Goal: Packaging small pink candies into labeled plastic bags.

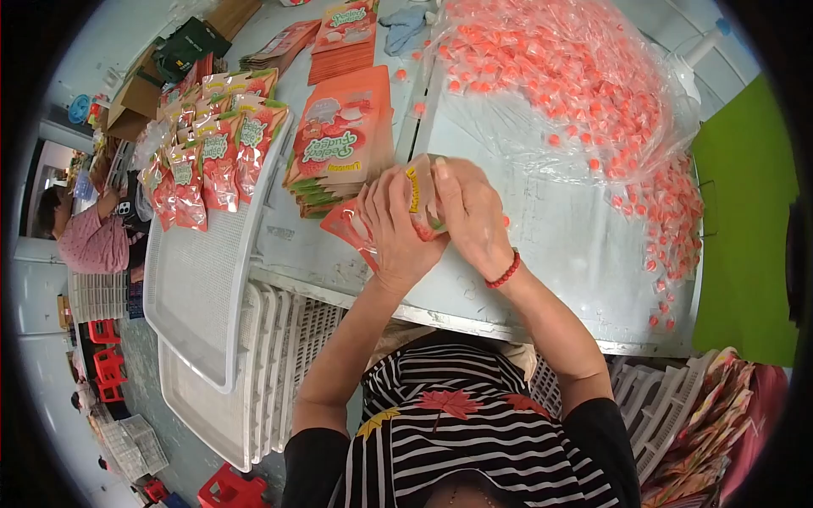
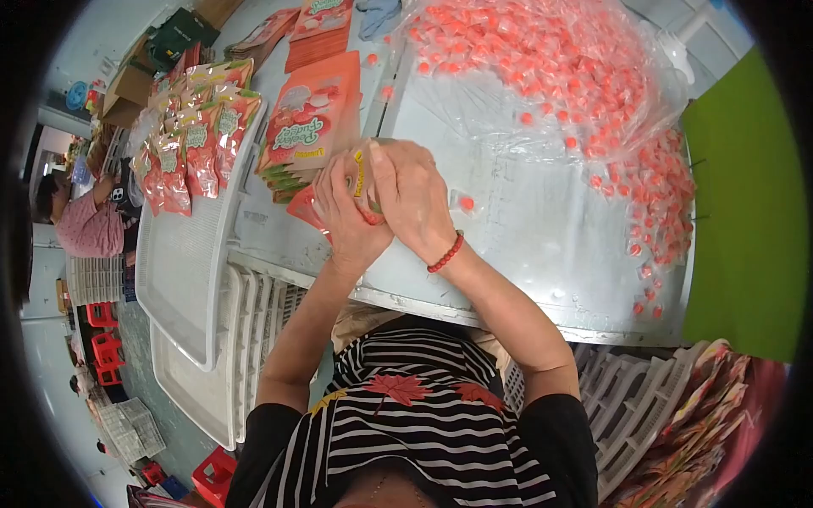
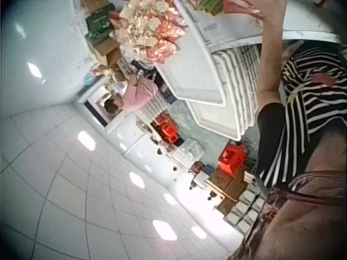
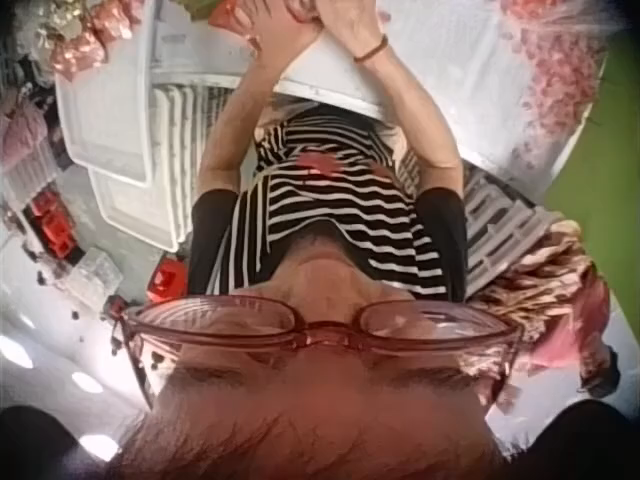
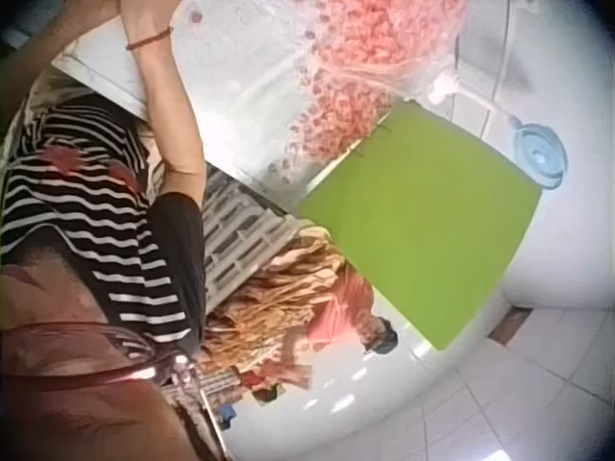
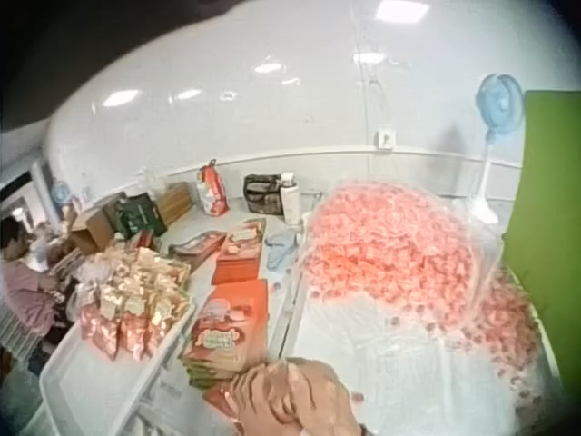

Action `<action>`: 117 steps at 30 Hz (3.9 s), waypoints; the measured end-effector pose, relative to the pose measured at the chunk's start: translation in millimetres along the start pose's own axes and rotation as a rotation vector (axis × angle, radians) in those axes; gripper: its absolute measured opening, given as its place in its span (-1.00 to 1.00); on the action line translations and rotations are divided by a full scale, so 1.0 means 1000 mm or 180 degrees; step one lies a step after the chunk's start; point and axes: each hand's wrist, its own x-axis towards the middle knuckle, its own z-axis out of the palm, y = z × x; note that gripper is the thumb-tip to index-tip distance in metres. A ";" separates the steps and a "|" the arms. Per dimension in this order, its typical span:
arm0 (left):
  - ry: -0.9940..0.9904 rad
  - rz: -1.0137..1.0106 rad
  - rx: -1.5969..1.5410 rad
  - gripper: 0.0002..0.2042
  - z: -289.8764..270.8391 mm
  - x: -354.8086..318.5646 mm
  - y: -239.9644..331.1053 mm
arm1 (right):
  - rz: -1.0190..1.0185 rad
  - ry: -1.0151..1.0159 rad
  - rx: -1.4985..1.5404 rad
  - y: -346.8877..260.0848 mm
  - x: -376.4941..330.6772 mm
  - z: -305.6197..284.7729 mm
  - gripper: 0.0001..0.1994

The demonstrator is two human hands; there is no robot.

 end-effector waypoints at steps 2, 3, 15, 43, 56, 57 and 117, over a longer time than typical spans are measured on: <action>0.0041 -0.0214 -0.0184 -0.18 0.001 0.003 -0.005 | -0.0963 0.0051 -0.0442 -0.008 0.001 0.001 -0.69; 0.0067 -0.0259 -0.0163 -0.18 0.008 0.004 -0.004 | -0.0977 -0.0004 -0.0447 -0.014 0.004 -0.006 -0.69; 0.1043 -0.1601 -0.2131 0.06 -0.091 0.031 -0.024 | -0.0527 0.0662 -0.1531 0.122 -0.033 -0.041 -0.67; 0.0069 -0.0672 -0.0593 0.02 -0.024 0.000 0.002 | 0.0586 0.1089 0.2397 0.021 0.020 -0.016 -0.73; 0.0222 -0.0542 -0.0555 0.00 -0.006 0.007 0.017 | -0.0188 0.0491 0.2695 -0.029 0.011 -0.013 -0.68; 0.0226 -0.0545 -0.0559 0.00 -0.006 0.008 0.017 | -0.0189 0.0489 0.2689 -0.027 0.010 -0.012 -0.68; -0.1011 -0.2075 -0.3703 -0.81 -0.088 0.019 0.021 | -0.0252 -0.1253 -0.1225 -0.068 -0.018 -0.084 -0.74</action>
